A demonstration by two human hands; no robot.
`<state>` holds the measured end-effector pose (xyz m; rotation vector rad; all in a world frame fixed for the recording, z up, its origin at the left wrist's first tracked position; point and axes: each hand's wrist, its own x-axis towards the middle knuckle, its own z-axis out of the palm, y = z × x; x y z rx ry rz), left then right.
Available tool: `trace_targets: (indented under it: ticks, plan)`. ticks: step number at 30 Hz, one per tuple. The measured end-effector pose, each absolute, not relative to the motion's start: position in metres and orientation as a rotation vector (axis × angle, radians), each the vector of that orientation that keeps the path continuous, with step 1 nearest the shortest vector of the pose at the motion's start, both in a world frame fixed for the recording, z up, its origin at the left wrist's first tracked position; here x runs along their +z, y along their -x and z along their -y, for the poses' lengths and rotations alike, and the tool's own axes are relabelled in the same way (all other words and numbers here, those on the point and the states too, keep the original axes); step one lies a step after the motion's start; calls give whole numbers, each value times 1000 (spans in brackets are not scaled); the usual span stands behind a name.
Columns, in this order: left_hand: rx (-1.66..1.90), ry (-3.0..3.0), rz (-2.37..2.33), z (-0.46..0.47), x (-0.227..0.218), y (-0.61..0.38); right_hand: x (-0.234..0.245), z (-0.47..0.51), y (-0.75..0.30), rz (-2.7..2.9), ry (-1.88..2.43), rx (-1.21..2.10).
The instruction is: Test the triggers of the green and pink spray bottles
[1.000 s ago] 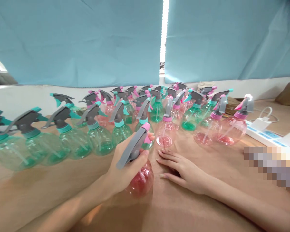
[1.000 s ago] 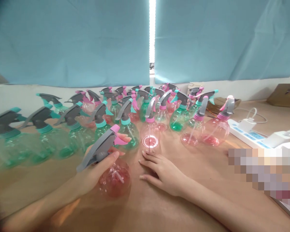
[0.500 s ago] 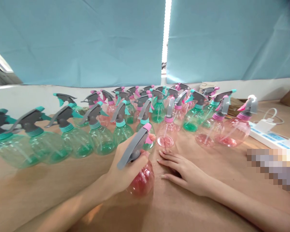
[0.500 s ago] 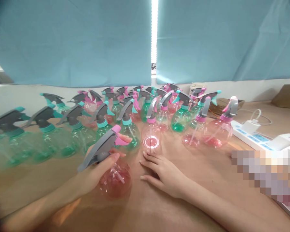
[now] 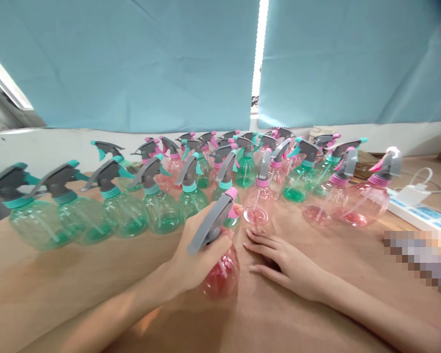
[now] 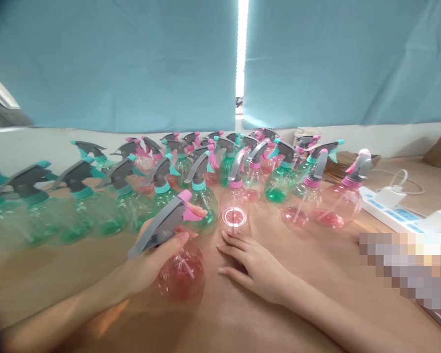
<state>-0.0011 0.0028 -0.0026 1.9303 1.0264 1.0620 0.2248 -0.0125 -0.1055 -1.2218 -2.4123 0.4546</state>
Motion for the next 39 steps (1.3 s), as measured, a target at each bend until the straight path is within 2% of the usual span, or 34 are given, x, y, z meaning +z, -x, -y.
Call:
trace_targets:
  ticks: [23,39]
  plan:
    - [981,-1994,-922,-3,6,6,-108,12,-227,2441,1233,433]
    - [1120,-2070,-943,-7,-4,4,-110,13,-227,2421,1244,420]
